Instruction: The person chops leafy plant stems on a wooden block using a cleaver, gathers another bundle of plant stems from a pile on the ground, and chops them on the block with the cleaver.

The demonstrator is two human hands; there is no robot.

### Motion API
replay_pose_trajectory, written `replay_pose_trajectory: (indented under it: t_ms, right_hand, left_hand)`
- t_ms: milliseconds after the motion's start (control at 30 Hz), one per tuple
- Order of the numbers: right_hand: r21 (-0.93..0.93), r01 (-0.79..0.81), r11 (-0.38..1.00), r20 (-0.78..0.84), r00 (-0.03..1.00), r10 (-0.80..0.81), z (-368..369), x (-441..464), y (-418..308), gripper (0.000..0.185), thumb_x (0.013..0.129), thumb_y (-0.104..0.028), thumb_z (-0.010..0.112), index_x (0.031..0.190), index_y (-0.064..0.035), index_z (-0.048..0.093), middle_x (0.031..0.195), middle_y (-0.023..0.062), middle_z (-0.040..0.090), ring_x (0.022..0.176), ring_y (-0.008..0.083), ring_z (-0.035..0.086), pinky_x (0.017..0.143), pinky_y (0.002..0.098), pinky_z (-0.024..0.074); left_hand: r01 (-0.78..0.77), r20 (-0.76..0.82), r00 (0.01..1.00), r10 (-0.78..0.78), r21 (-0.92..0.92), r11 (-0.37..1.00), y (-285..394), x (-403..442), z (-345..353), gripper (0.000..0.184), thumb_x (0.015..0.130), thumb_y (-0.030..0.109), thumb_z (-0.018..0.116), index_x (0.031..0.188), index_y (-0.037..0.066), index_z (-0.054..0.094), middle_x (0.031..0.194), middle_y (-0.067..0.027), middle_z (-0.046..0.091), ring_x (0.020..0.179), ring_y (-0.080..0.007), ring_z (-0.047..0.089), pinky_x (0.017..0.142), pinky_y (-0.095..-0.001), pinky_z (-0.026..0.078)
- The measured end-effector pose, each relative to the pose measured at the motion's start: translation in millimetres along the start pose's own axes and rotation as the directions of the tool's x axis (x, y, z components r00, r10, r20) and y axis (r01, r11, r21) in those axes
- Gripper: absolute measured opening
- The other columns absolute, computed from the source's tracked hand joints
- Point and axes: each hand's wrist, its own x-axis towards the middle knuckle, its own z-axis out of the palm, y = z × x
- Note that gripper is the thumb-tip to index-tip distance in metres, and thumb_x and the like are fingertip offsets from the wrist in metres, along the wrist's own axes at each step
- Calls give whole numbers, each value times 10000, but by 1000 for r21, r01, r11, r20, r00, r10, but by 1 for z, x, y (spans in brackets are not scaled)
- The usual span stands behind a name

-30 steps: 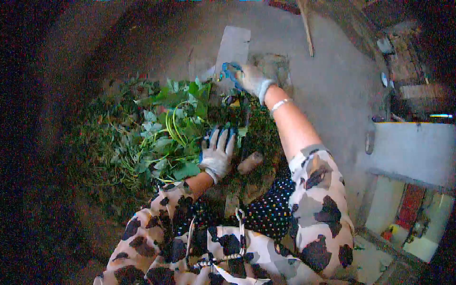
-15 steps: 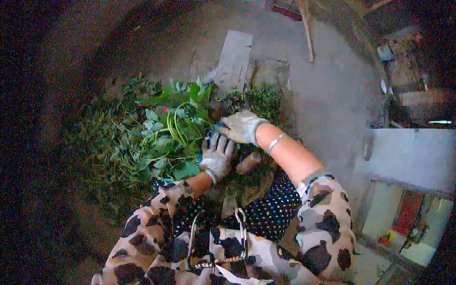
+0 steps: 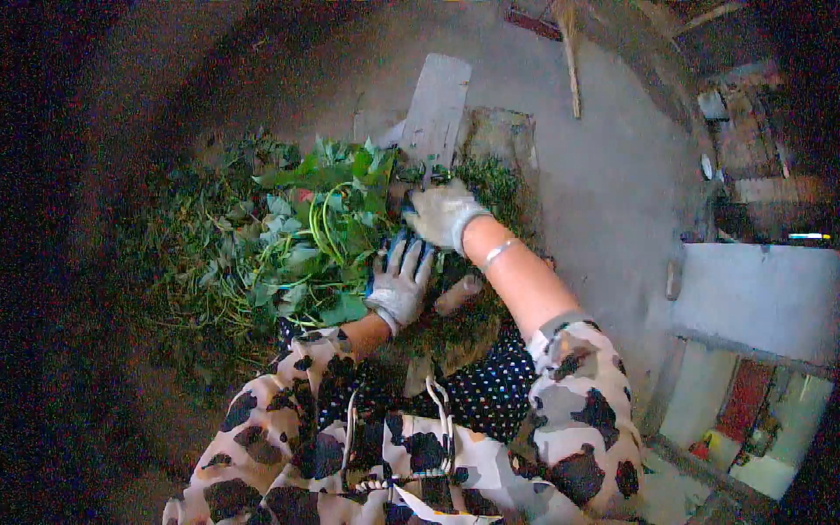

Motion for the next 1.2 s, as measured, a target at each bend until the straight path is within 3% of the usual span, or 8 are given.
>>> replay_pose_trajectory:
  t_ms: [200, 333, 467, 567, 700, 867, 1000, 1200]
  right_hand:
    - [-53, -36, 998, 201, 979, 46, 4, 8, -7, 439, 879, -368, 383, 1020, 7, 563, 981, 237, 592, 948, 361, 563, 870, 443, 406]
    - [221, 52, 974, -83, 996, -34, -8, 10, -3, 407, 841, -333, 456, 1000, 29, 555, 950, 242, 592, 916, 378, 568, 824, 436, 441]
    - [-62, -7, 998, -85, 996, 2, -28, 31, -10, 296, 786, -230, 488, 897, 12, 620, 938, 203, 614, 886, 357, 587, 790, 420, 462]
    - [-315, 235, 919, 308, 942, -135, 8, 36, -7, 253, 783, -200, 482, 858, -50, 672, 969, 169, 636, 889, 297, 625, 775, 400, 485]
    - [-23, 158, 987, 130, 979, -154, -2, -12, -5, 291, 766, -135, 424, 1000, -7, 540, 863, 149, 629, 842, 326, 604, 786, 440, 442]
    - [-136, -99, 986, -73, 993, 90, -2, 0, 16, 342, 838, -252, 421, 1046, -14, 550, 1035, 159, 602, 1072, 333, 502, 950, 443, 350]
    - [-223, 27, 975, 316, 948, 46, -7, -2, -12, 423, 883, -346, 363, 1102, -24, 529, 1099, 182, 568, 1129, 352, 460, 1012, 589, 166]
    - [54, -39, 998, -93, 995, 43, -14, -11, 13, 378, 864, -331, 396, 1090, -58, 528, 934, 192, 619, 922, 381, 571, 848, 606, 344]
  left_hand:
    - [1, -20, 1000, -1, 1, 1000, -2, -1, -2, 487, 841, 202, 376, 1325, 143, 354, 1402, -91, 291, 1315, -294, 222, 1001, -540, 171]
    - [-25, -173, 985, 20, -26, 999, -6, 0, 16, 486, 837, 199, 383, 1320, 143, 367, 1392, -103, 311, 1294, -297, 263, 985, -557, 198]
    - [-25, -208, 978, 26, 9, 1000, -4, -3, 6, 491, 833, 195, 389, 1321, 139, 372, 1378, -106, 337, 1291, -295, 269, 988, -543, 193]
    - [-11, -171, 985, 19, 48, 999, -3, -5, 2, 482, 834, 210, 395, 1312, 146, 384, 1374, -103, 344, 1291, -289, 271, 985, -534, 194]
    - [-26, -135, 991, 27, 7, 1000, -5, -5, 5, 466, 845, 235, 383, 1304, 161, 390, 1376, -95, 339, 1300, -282, 255, 985, -533, 187]
    - [-20, -196, 980, 21, 5, 1000, -7, -4, 15, 503, 835, 233, 408, 1329, 155, 349, 1401, -98, 296, 1308, -298, 232, 999, -554, 173]
    - [-8, -151, 989, 6, -12, 1000, -9, -3, 14, 488, 854, 206, 354, 1338, 145, 332, 1401, -104, 291, 1320, -290, 211, 998, -553, 172]
    - [-14, -154, 988, 13, -10, 1000, -8, -3, 7, 486, 854, 205, 356, 1334, 137, 335, 1398, -109, 291, 1316, -297, 217, 988, -552, 194]
